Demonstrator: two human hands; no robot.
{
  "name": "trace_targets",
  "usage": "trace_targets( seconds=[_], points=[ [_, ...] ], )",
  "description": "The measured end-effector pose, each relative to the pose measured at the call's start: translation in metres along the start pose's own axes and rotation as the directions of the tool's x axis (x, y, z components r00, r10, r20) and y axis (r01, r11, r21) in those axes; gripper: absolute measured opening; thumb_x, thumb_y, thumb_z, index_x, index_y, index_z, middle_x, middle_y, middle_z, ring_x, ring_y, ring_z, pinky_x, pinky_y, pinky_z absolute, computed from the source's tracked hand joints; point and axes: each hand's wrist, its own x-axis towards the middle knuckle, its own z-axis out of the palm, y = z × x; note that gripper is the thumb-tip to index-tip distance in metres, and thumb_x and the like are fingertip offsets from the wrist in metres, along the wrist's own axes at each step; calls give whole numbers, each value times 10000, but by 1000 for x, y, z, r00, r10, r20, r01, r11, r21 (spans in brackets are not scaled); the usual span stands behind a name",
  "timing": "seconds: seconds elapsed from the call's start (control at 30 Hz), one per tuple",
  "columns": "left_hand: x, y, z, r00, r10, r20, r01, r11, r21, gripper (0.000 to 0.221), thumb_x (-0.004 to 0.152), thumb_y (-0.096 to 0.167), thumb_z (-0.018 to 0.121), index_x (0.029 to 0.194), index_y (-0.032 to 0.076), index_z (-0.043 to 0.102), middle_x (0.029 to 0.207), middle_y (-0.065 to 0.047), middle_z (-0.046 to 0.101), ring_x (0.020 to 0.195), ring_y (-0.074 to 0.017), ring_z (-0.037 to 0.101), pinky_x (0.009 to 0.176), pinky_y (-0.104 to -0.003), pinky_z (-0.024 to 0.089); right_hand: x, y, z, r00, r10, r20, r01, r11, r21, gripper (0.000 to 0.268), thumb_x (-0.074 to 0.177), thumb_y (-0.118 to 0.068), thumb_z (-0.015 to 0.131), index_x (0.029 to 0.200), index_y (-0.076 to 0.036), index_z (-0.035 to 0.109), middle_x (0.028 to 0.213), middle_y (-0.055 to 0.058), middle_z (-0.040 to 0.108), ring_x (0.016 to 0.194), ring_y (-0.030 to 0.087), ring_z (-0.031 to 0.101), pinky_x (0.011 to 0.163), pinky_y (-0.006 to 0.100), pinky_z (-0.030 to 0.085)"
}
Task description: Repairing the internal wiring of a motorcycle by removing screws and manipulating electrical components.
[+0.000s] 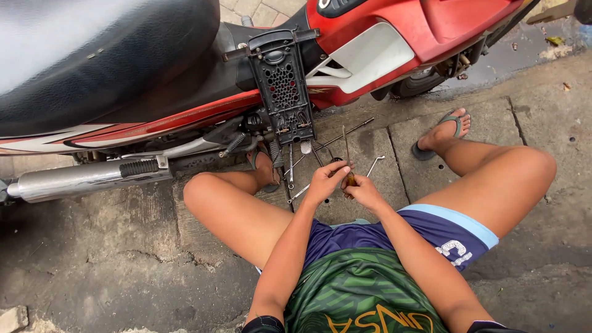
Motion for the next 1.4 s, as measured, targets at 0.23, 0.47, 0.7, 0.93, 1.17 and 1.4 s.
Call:
trace_targets(
  seconds=[0.23,0.47,0.7,0.93,1.17,1.4],
  points=[
    [0,7,13,979,156,129,-171,978,119,198,1060,47,721,1168,126,868,1265,-140,824,1161,-331,755,991,-460,595,12,17,-6,995,51,-85,-63,986,-155,196,888,-178,666,749,-63,743,592,114,618,563,228,602,553,377,497],
    [18,-2,3,980,193,53,-194,981,11,706,905,-249,282,1190,99,827,1339,-171,764,1128,-260,700,995,-396,592,24,3,-21,941,66,-332,-37,995,93,140,947,-93,633,947,-12,747,710,114,652,612,201,686,493,293,524],
    [36,-10,-11,926,13,-377,-154,926,-344,529,835,-235,346,1063,6,757,1108,-154,788,876,-141,683,815,-236,592,83,88,-48,859,324,-396,-279,945,168,291,864,-33,627,1116,-2,769,940,175,704,596,160,689,589,292,597],
    [22,6,-34,855,-141,-500,-167,836,-522,427,860,-220,401,1056,-1,711,1094,-166,757,861,-145,676,781,-254,569,139,185,-28,881,374,-291,-406,912,-54,446,861,-18,581,1291,14,698,1263,265,666,666,185,723,633,310,583],
    [2,38,-71,764,-192,-616,-269,773,-575,415,730,-224,379,1019,-73,637,1064,-230,644,913,-234,623,865,-315,581,148,195,36,797,549,-251,-461,822,334,683,896,-11,439,1571,-108,480,1533,307,429,827,350,756,658,359,620],
    [-2,66,-79,802,-201,-563,-221,776,-591,340,802,-177,420,956,-6,670,1034,-182,607,957,-243,635,854,-327,559,200,180,36,725,676,-134,-665,737,121,633,1034,-88,434,1636,-254,332,1458,264,559,956,346,761,730,336,629]
  ],
)
